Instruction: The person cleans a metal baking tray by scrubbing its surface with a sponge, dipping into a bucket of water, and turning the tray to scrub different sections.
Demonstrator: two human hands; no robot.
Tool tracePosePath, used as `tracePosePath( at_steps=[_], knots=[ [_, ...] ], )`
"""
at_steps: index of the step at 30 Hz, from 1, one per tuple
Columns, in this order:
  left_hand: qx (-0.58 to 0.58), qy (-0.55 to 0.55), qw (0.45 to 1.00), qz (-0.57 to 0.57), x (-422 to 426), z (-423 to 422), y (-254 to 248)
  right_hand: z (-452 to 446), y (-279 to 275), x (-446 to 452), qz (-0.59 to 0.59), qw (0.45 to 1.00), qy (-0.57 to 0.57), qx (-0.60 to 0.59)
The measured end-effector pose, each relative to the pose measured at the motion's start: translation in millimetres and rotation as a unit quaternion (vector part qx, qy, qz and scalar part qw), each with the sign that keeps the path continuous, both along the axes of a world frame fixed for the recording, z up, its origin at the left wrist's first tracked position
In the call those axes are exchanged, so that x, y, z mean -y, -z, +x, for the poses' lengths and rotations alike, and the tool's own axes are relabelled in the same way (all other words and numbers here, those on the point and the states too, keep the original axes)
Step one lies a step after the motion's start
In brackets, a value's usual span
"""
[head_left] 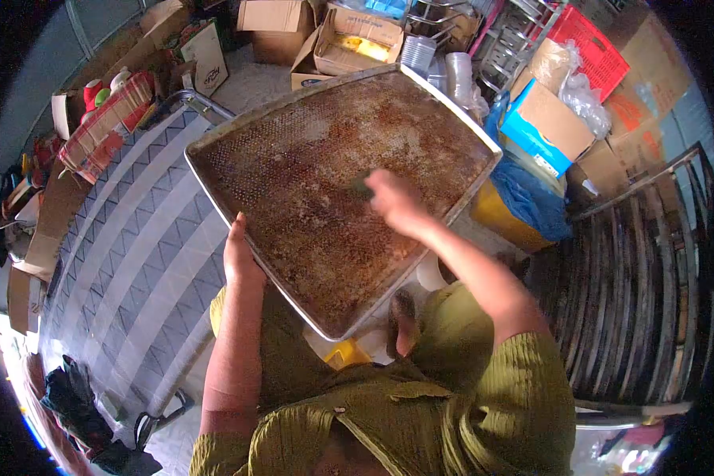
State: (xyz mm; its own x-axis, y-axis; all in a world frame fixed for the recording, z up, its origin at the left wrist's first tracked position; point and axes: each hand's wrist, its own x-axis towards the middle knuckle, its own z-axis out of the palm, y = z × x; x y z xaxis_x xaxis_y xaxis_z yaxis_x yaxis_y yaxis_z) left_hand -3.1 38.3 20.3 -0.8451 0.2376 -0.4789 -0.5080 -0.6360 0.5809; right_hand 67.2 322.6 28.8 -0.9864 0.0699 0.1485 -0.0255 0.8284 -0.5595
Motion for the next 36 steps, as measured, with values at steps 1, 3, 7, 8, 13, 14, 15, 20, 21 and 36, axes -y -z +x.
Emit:
tracePosePath(
  at_steps=[1, 3, 7, 8, 13, 14, 15, 20, 21, 36],
  knots=[
    [0.000, -0.002, 1.000, 0.000, -0.2, -0.5, 1.9, -4.9, 5.0, -38.9, 0.003, 0.996, 0.082, 0.036],
    [-0.014, -0.006, 0.999, 0.032, 1.0, -2.4, 9.0, -12.2, 59.5, -130.3, -0.033, 0.962, 0.260, 0.077],
    [0.001, -0.013, 0.999, 0.048, -2.0, -5.2, 13.2, 1.6, 35.8, -186.2, 0.203, 0.872, 0.389, 0.217],
    [-0.003, -0.007, 0.999, 0.038, -2.2, -0.3, -1.1, -1.3, 38.9, -182.4, 0.201, 0.874, 0.385, 0.217],
    [-0.001, -0.004, 0.998, 0.069, 0.9, -3.4, -0.8, 5.7, 20.3, -124.9, 0.202, 0.866, 0.391, 0.237],
    [0.002, -0.018, 0.999, 0.042, -3.6, 1.0, -7.9, 10.9, 13.4, -101.0, 0.196, 0.875, 0.362, 0.256],
    [0.008, -0.032, 0.999, 0.014, -2.5, 2.4, -11.2, 20.4, 5.3, -74.9, 0.190, 0.883, 0.330, 0.275],
    [-0.018, -0.024, 0.998, 0.057, 0.2, -10.5, 38.8, 87.4, -28.8, 55.9, 0.195, 0.947, 0.113, 0.231],
    [-0.018, -0.030, 0.998, 0.059, 0.0, -9.2, 36.4, 95.1, -33.8, 76.4, 0.198, 0.954, 0.058, 0.217],
    [-0.037, -0.074, 0.996, -0.017, -5.1, -3.1, 30.2, -96.6, -11.2, 184.6, -0.113, 0.956, -0.264, -0.055]
  ],
)
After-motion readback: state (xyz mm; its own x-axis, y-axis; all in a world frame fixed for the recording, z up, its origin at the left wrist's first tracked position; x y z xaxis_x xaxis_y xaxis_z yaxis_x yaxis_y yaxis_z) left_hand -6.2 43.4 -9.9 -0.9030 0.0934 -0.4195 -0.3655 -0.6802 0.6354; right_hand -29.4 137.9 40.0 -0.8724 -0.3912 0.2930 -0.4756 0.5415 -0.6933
